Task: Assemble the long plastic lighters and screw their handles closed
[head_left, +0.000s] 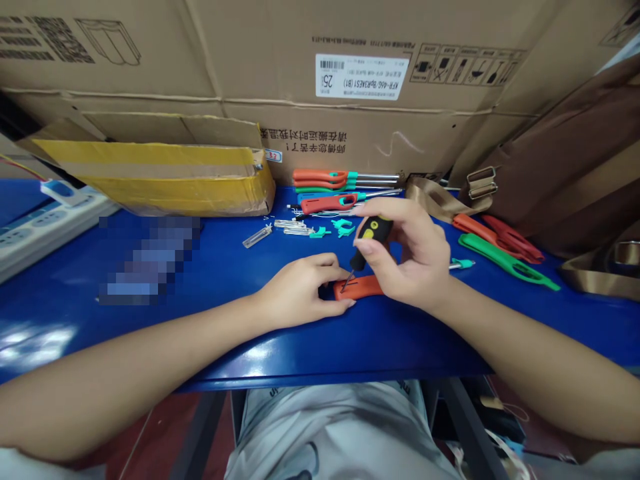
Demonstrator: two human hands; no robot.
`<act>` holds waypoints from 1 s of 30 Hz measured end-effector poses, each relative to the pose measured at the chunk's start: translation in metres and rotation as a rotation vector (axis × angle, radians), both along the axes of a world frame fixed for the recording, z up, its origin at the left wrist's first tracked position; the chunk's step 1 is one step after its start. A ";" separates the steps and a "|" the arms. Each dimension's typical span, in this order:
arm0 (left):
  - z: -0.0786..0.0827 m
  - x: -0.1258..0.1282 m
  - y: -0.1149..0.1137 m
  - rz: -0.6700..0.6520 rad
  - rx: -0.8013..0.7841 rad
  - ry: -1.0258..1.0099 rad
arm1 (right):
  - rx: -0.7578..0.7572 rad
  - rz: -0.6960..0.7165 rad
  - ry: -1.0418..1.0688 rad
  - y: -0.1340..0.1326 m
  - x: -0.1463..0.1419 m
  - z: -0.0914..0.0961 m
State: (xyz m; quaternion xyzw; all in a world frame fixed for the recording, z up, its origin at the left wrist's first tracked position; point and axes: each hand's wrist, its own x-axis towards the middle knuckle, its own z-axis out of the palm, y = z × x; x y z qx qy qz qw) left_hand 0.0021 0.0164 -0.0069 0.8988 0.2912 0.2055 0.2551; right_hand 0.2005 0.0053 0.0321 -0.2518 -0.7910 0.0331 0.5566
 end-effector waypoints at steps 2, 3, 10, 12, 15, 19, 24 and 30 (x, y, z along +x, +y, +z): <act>-0.001 0.000 0.000 0.000 0.000 -0.007 | 0.105 -0.046 -0.004 0.000 0.001 0.000; -0.001 0.000 0.001 -0.002 0.001 -0.009 | 0.143 -0.042 -0.011 0.000 0.002 -0.001; 0.000 -0.001 0.000 -0.008 -0.001 -0.012 | -0.108 0.168 -0.025 -0.005 0.003 -0.011; 0.000 -0.001 -0.001 -0.003 0.005 -0.019 | -0.017 0.172 -0.048 -0.005 0.001 -0.008; 0.000 0.000 -0.001 0.004 -0.005 -0.038 | 0.122 0.105 -0.088 -0.003 0.000 -0.002; 0.001 0.000 -0.001 0.009 -0.018 -0.047 | 0.148 0.092 -0.108 -0.006 0.002 0.002; 0.000 0.000 -0.001 -0.001 -0.009 -0.019 | -0.008 0.176 -0.091 -0.010 0.000 0.004; 0.000 0.001 -0.001 0.010 -0.037 -0.051 | 0.164 0.099 -0.062 -0.004 -0.002 0.005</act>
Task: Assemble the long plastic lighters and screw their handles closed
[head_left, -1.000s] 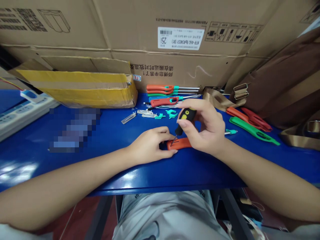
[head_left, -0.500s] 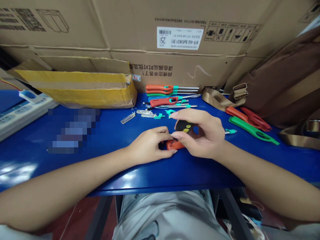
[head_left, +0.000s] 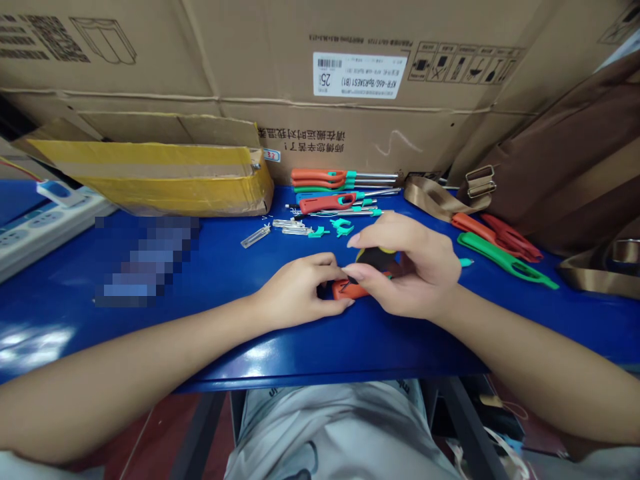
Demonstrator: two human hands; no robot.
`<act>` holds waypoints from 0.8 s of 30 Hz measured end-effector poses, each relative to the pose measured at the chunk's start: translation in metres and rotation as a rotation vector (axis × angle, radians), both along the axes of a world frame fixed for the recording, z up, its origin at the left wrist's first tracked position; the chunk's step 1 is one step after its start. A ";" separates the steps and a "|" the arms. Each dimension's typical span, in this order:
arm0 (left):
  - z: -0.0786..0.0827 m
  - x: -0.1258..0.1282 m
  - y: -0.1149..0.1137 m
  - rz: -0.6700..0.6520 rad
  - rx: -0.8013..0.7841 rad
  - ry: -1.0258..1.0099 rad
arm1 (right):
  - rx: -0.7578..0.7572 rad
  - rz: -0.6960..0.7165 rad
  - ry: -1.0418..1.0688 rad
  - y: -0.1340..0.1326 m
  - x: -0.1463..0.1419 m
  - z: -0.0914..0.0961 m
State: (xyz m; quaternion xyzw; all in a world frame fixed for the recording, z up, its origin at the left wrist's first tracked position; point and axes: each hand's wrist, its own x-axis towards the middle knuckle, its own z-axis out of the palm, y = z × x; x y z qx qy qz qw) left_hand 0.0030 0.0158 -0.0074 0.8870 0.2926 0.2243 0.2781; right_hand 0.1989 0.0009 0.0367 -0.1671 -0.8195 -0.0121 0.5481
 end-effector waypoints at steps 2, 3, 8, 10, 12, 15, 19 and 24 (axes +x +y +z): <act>0.001 0.000 0.000 -0.005 0.010 0.014 | -0.003 -0.021 0.011 0.001 0.002 -0.001; 0.001 0.000 0.000 -0.005 0.016 0.024 | -0.045 -0.015 0.011 0.001 0.004 -0.002; 0.002 0.000 -0.001 0.015 0.020 0.039 | -0.281 0.080 -0.003 0.000 0.006 -0.004; 0.001 0.000 -0.001 0.009 0.020 0.031 | -0.221 0.062 0.010 0.000 0.004 -0.002; -0.001 0.000 0.000 0.005 0.022 0.036 | -0.125 -0.004 0.018 0.001 0.003 -0.001; -0.002 0.000 0.000 0.012 0.028 0.051 | -0.060 -0.062 0.013 0.001 0.002 -0.001; -0.001 -0.001 0.000 0.004 0.028 0.045 | -0.200 0.076 -0.038 -0.001 0.004 -0.002; -0.001 -0.001 0.000 0.006 0.039 0.050 | -0.281 0.142 -0.052 -0.003 0.003 -0.003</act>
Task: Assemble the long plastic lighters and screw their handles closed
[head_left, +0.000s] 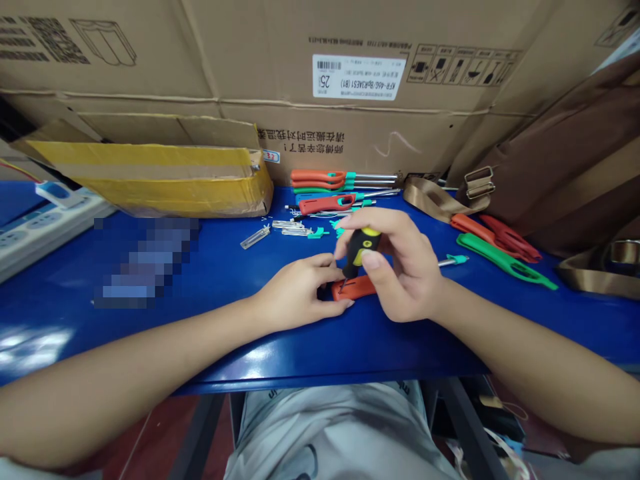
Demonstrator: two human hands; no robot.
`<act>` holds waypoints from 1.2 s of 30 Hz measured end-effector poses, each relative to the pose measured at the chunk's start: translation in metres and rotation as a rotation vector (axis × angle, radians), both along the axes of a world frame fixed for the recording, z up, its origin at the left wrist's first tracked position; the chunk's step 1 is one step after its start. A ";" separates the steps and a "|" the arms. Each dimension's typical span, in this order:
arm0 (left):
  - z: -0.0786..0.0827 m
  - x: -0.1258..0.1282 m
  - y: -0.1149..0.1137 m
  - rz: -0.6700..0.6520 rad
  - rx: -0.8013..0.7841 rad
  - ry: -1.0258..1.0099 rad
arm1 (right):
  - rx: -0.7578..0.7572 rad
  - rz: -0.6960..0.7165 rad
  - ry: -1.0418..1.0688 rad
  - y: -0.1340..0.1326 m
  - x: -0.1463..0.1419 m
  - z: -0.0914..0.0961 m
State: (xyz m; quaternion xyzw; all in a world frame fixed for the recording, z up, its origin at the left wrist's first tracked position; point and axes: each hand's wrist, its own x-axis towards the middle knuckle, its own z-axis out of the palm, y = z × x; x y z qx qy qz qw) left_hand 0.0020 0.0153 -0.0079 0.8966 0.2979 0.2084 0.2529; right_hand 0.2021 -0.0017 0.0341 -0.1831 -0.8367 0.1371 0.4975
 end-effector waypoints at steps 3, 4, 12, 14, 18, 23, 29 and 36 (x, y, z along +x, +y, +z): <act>-0.001 0.000 0.000 0.000 -0.001 0.003 | 0.089 -0.079 0.007 0.002 -0.001 0.000; -0.001 0.000 0.000 0.002 0.000 0.003 | 0.134 -0.121 0.002 0.002 -0.001 0.001; 0.002 0.000 0.000 0.012 -0.015 0.008 | -0.126 -0.079 0.030 0.001 0.001 0.000; 0.001 0.000 0.000 0.014 -0.012 0.000 | -0.132 -0.056 0.037 0.001 0.001 -0.001; -0.002 0.001 0.001 0.000 -0.006 0.001 | 0.038 -0.097 0.059 0.005 -0.001 -0.001; -0.003 0.000 0.002 0.011 0.009 -0.008 | 0.105 -0.017 0.058 0.006 -0.002 -0.001; -0.001 0.000 0.001 0.004 -0.019 -0.017 | -0.081 0.007 0.006 0.000 -0.002 -0.002; 0.000 0.001 0.001 0.002 -0.019 0.006 | 0.163 -0.319 0.111 0.006 -0.004 -0.001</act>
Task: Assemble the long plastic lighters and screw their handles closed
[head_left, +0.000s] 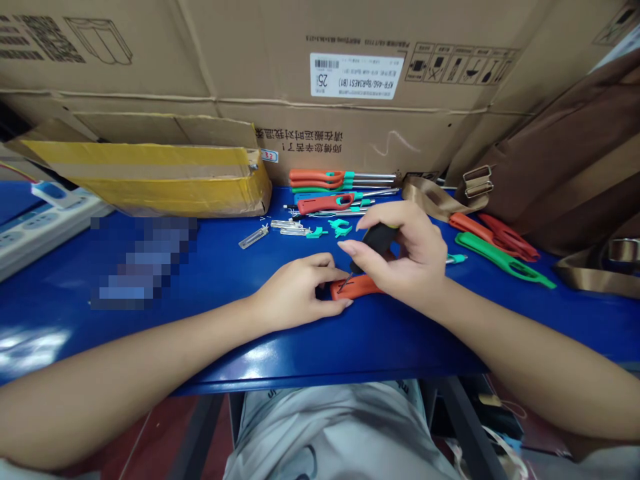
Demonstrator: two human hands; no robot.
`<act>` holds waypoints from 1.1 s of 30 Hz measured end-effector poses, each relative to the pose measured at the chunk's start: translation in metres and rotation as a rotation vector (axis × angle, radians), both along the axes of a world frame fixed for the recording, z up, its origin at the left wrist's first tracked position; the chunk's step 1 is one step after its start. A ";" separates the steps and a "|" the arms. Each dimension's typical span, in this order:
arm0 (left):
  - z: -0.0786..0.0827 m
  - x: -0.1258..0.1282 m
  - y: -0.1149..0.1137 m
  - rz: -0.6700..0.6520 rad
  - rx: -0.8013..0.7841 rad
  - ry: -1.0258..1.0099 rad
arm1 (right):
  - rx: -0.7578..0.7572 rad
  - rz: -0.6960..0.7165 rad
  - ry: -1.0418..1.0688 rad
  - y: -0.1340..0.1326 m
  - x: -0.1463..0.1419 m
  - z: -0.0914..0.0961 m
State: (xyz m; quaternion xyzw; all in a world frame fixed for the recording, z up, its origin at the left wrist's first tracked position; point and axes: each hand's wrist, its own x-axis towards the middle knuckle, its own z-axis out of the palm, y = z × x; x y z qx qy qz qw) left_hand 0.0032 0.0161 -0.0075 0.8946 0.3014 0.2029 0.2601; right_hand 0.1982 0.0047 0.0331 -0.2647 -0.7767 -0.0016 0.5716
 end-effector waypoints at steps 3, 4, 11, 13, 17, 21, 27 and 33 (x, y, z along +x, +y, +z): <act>0.002 0.000 -0.001 0.007 0.003 0.012 | -0.082 0.085 -0.035 -0.002 0.003 0.001; 0.003 0.000 -0.001 0.012 0.002 0.011 | -0.123 0.123 -0.055 -0.003 0.004 0.001; 0.001 0.000 -0.001 -0.002 0.004 0.002 | -0.004 0.191 -0.110 -0.008 0.001 0.006; 0.001 0.000 -0.001 -0.008 -0.006 0.015 | 0.031 0.164 -0.103 -0.006 0.000 0.007; 0.002 0.000 -0.002 -0.011 -0.020 0.018 | 0.092 0.098 -0.042 -0.001 0.001 0.005; 0.004 0.000 -0.003 0.019 -0.019 0.013 | 0.071 0.108 -0.053 -0.001 0.004 0.004; 0.007 0.000 -0.005 0.058 -0.010 0.019 | -0.053 0.231 -0.176 -0.011 0.000 0.007; 0.009 0.002 -0.007 0.096 -0.032 0.018 | 0.096 0.129 -0.073 -0.006 -0.003 0.004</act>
